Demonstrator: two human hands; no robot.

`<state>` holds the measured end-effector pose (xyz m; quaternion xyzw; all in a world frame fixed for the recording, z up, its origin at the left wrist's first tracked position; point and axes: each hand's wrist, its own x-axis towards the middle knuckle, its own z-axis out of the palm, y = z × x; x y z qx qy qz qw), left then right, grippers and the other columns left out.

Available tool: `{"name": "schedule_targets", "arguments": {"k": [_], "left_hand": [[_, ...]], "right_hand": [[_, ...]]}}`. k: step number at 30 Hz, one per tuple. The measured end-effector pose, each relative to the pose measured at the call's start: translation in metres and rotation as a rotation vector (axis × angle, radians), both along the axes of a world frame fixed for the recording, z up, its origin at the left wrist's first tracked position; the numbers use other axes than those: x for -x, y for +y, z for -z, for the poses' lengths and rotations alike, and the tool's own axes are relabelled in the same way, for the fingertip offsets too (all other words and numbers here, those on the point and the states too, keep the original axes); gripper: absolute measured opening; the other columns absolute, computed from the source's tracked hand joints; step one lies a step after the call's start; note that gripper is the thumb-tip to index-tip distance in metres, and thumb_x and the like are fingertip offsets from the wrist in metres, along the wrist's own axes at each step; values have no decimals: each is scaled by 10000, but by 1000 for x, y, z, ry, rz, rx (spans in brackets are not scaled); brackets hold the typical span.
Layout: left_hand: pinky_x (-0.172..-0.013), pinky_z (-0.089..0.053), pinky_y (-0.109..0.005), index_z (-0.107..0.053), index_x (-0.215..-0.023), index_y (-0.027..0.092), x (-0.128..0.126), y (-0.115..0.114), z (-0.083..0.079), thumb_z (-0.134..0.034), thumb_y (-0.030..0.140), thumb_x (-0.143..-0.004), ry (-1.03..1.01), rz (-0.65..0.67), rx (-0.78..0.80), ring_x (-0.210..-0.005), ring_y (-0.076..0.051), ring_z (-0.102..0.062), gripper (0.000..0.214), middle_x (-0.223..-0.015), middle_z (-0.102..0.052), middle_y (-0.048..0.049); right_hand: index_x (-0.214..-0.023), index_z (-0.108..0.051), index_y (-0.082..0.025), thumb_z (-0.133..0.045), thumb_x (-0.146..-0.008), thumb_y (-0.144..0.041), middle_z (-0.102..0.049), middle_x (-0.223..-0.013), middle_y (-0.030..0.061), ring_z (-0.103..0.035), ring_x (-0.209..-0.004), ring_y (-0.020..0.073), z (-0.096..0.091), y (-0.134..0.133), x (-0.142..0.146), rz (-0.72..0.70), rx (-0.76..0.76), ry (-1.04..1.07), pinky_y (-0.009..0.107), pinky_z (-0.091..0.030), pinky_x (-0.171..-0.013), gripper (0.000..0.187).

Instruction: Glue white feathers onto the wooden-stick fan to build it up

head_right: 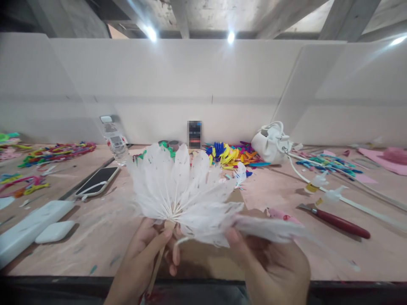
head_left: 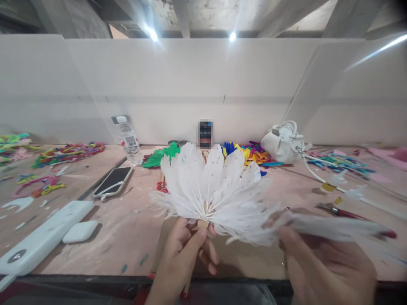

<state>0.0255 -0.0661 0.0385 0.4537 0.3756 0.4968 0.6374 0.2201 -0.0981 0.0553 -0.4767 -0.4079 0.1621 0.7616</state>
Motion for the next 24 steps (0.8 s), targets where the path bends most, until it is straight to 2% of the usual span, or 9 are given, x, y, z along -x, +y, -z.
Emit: {"name": "schedule_targets", "arguments": {"k": [3, 11, 17, 24], "left_hand": [[-441, -535, -201, -641, -795, 165, -6, 2, -4, -789, 578, -851, -2, -28, 13, -435, -117, -619, 443, -546, -679, 6], [-473, -522, -188, -638, -596, 146, -4, -1, -8, -768, 716, -788, 137, 36, 75, -425, -102, -628, 615, -533, -693, -47], [-476, -546, -201, -646, -560, 146, -6, -1, -3, -795, 734, -742, 138, 52, 115, -440, -116, -640, 634, -534, -696, -54], [-486, -558, -200, -674, -561, 134, -7, -1, 0, -789, 735, -750, 128, 79, 114, -442, -105, -629, 640, -536, -690, -46]], "right_hand": [[-968, -817, -193, -925, -741, -282, -811, -862, 92, -762, -710, 235, -2, 11, 13, 50, -7, 37, 282, -633, -569, 267], [-887, -815, -201, -923, -733, -290, -804, -825, 47, -761, -704, 208, 3, 12, 16, 60, 62, -4, 258, -647, -626, 208], [-988, -813, -228, -924, -755, -221, -821, -903, 38, -776, -729, 198, 11, 11, 8, 26, 57, -49, 248, -658, -663, 259], [-881, -816, -243, -878, -792, -269, -814, -840, 31, -775, -706, 210, 3, 15, 10, -29, 88, -143, 244, -643, -614, 111]]}}
